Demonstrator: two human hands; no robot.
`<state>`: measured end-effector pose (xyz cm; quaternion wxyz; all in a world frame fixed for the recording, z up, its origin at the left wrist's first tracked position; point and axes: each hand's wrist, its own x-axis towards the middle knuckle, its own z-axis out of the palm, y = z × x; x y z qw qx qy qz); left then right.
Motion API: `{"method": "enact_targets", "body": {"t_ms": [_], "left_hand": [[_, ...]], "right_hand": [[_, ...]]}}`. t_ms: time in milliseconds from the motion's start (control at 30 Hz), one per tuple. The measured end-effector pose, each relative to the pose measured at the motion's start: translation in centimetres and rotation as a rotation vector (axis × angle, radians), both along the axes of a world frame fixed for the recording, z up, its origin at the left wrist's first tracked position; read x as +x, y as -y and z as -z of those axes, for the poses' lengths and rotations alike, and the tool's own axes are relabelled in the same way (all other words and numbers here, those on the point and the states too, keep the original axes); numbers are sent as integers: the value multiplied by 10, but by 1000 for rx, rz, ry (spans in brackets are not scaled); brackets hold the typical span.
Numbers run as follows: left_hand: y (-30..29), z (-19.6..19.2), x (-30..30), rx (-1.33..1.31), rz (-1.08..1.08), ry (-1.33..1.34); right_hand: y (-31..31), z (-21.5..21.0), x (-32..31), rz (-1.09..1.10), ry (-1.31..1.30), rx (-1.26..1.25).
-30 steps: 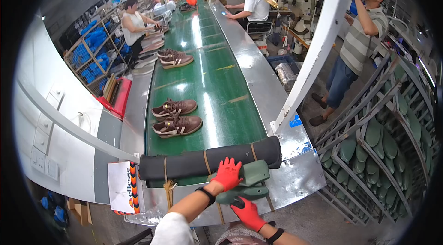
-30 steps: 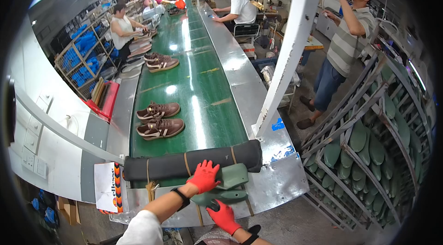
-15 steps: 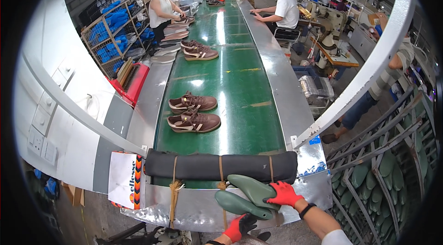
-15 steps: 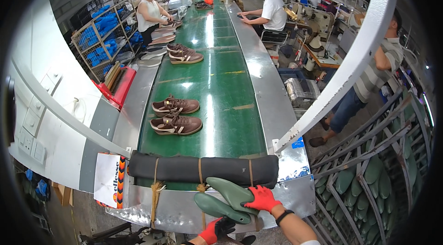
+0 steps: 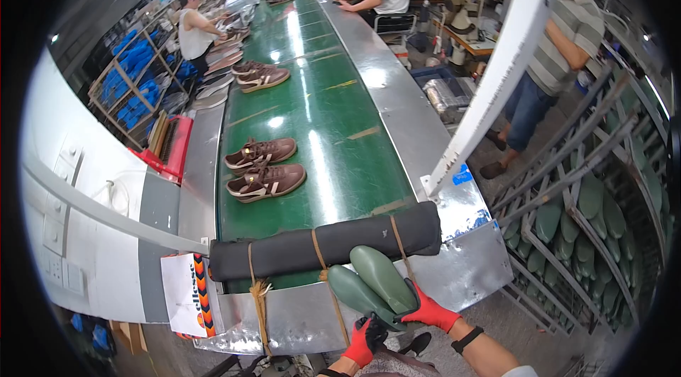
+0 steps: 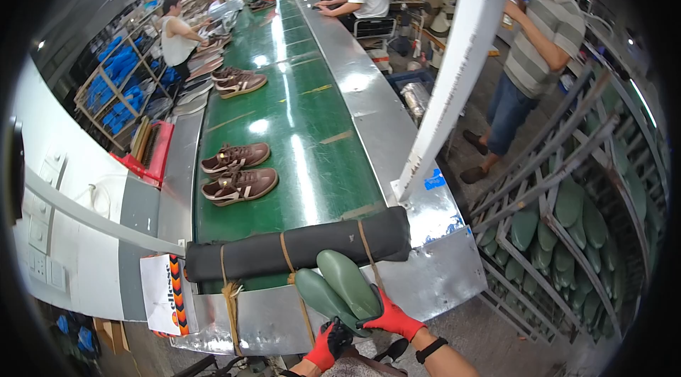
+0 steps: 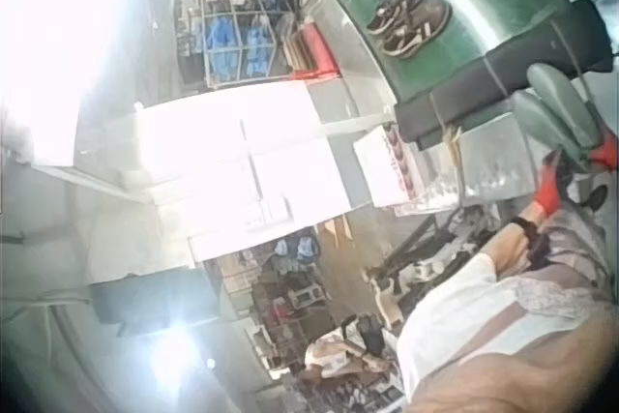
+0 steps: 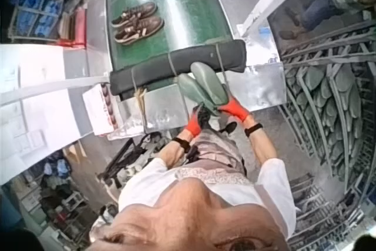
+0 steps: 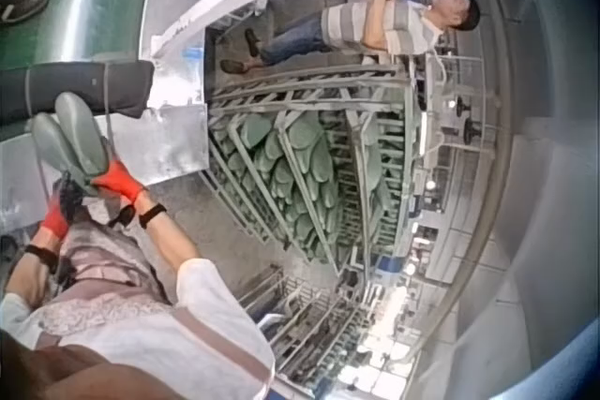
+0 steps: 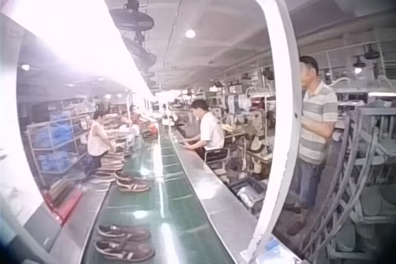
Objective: Finishing and sorting shoes and shoe lasts in a factory setting.
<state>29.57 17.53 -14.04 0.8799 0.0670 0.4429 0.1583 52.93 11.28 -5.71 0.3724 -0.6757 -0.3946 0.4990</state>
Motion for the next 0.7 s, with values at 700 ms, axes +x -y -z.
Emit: {"method": "enact_targets", "body": {"t_ms": [700], "left_hand": [[225, -136, 111, 367, 835, 142]], "right_hand": [[404, -8, -117, 1044, -784, 549]]}}
